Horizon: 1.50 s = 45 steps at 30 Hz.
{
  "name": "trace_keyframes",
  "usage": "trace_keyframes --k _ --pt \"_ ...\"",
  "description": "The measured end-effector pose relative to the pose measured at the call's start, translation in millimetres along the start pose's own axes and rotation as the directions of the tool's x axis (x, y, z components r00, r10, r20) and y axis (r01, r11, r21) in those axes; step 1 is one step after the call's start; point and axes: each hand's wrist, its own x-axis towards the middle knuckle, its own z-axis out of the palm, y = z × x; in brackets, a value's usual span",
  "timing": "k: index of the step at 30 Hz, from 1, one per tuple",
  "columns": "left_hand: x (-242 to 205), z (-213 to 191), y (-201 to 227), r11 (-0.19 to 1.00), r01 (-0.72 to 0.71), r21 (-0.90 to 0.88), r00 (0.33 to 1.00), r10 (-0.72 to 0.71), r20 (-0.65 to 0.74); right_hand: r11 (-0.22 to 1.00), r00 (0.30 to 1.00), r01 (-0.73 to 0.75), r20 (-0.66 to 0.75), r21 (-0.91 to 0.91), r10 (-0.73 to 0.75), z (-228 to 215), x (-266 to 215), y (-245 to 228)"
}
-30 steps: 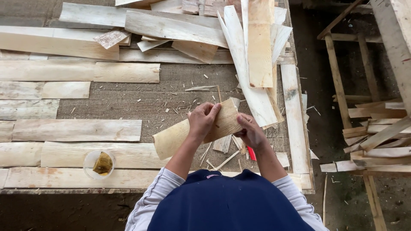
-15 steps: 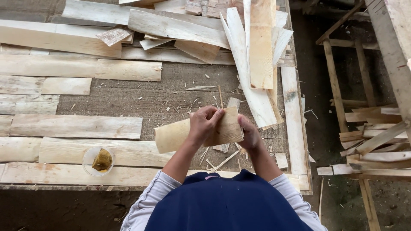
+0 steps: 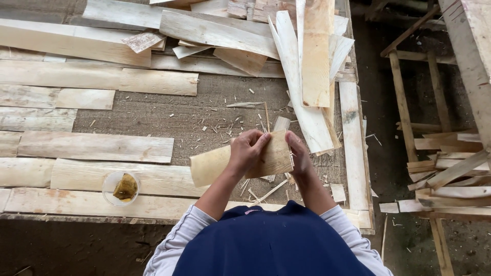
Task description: The person uses a red utility knife to shave thin strips from several small wooden planks on a workbench. They repeatedly hold each plank, shave its surface, and place the finished pieces aside among other planks.
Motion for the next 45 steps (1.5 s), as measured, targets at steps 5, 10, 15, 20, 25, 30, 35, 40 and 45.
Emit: trace_keyframes --k 5,10,15,20,25,30,35,40,45 --pt "6.4 10.2 -29.6 0.998 0.062 -0.001 0.998 -0.062 -0.013 0.994 0.998 -0.012 0.062 -0.109 0.019 24.7 -10.4 -26.5" --pt "1.5 -18.6 2.5 0.991 -0.008 0.132 0.997 0.018 -0.073 0.962 0.976 0.014 0.214 -0.272 0.047 11.6 -16.4 -39.0" --pt "4.6 -31.8 -2.1 0.951 -0.023 0.309 1.000 0.018 0.021 0.852 0.971 0.025 0.217 -0.523 0.104 -41.6 11.4 -11.0" --pt "13.5 -24.9 -14.1 0.884 -0.088 0.459 0.994 0.106 -0.012 0.777 0.978 0.098 0.203 -0.621 0.039 -29.1 3.7 -16.1" --pt "18.7 -14.5 -30.8 0.842 -0.025 0.540 0.997 0.060 -0.047 0.579 0.996 0.010 0.060 -0.815 0.066 -61.0 11.8 17.4" --pt "32.5 7.9 -101.7 0.714 0.178 0.677 0.948 -0.309 0.076 -0.208 0.935 -0.320 -0.344 -0.924 0.087 -191.9 41.3 126.4" --pt "37.1 26.9 -160.1 0.663 0.222 0.714 0.907 -0.410 0.098 -0.180 0.888 -0.456 -0.457 -0.871 -0.038 -205.8 13.1 123.4" --pt "31.8 35.3 -180.3 0.630 0.192 0.752 0.899 -0.421 0.123 -0.124 0.882 -0.470 -0.466 -0.874 -0.065 -203.2 10.6 114.5" --pt "27.7 37.1 -180.1 0.539 0.253 0.804 0.831 -0.546 0.105 0.065 0.932 -0.351 -0.356 -0.934 -0.070 -169.7 10.6 114.7"
